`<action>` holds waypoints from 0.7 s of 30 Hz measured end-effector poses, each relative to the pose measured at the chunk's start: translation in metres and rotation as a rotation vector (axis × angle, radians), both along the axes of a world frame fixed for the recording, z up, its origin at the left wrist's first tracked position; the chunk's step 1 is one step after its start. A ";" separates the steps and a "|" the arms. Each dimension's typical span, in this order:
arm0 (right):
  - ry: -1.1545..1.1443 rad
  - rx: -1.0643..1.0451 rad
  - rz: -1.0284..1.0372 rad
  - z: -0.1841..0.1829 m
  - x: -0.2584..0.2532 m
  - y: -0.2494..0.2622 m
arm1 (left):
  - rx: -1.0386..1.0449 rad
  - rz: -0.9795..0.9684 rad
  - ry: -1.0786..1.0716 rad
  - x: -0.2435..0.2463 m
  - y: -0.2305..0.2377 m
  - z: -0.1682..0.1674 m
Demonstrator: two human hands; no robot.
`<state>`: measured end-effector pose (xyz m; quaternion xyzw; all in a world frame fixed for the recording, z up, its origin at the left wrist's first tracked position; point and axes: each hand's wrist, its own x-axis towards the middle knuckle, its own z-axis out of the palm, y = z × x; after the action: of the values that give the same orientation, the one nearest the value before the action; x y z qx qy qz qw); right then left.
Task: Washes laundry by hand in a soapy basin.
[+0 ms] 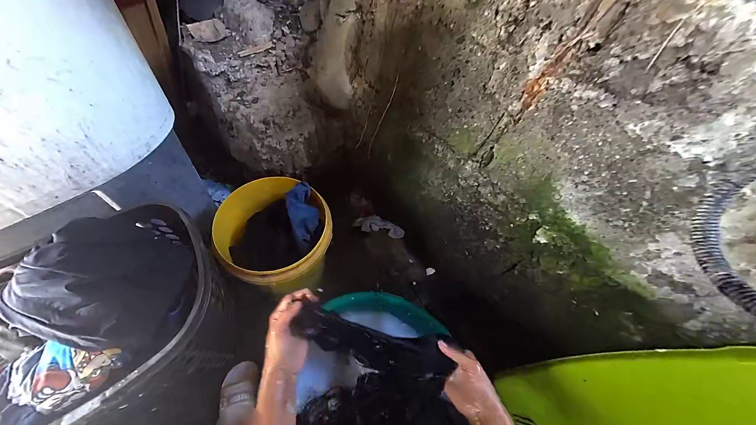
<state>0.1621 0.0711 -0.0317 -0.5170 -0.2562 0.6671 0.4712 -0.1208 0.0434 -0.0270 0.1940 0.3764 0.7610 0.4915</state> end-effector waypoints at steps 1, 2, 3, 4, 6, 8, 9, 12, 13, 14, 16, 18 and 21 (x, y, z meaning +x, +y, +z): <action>-0.013 0.018 -0.027 0.004 0.005 0.003 | -0.022 0.063 -0.028 -0.012 -0.001 -0.001; -0.026 0.036 -0.065 0.009 0.008 0.008 | -0.077 0.139 -0.067 -0.019 0.000 -0.004; -0.059 0.051 -0.097 0.011 0.009 0.017 | -0.147 0.221 -0.099 -0.021 0.002 -0.009; -0.149 0.060 -0.103 0.009 0.008 0.028 | -0.223 0.272 -0.081 -0.021 0.006 -0.018; -0.488 0.028 0.064 -0.008 0.002 0.051 | -0.406 0.270 0.182 -0.017 0.013 -0.052; -0.851 -0.048 0.465 -0.044 -0.012 0.069 | -0.623 0.031 0.622 -0.005 0.015 -0.085; -0.987 -0.106 0.726 -0.066 -0.022 0.074 | -0.723 -0.150 0.856 0.004 0.017 -0.099; -1.240 -0.184 1.322 -0.132 -0.056 0.060 | -0.835 -0.636 1.340 0.045 0.014 -0.143; -1.262 -0.183 1.407 -0.150 -0.061 0.051 | -0.842 -0.752 1.421 0.060 0.008 -0.158; -1.272 -0.172 1.440 -0.162 -0.063 0.041 | -0.840 -0.841 1.462 0.071 0.000 -0.168; -1.278 -0.173 1.421 -0.168 -0.067 0.033 | -0.770 -0.979 1.380 0.076 -0.014 -0.182; -1.239 -0.256 1.444 -0.157 -0.071 0.035 | -0.754 -1.125 1.169 0.059 -0.021 -0.191; -1.122 -0.272 1.480 -0.173 -0.071 0.042 | -0.951 -1.285 1.137 0.040 -0.012 -0.197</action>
<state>0.0910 0.1130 -0.2046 -0.5192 -0.6294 0.4747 -0.3300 -0.0812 0.0312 -0.2240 0.4812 0.6473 -0.0893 0.5844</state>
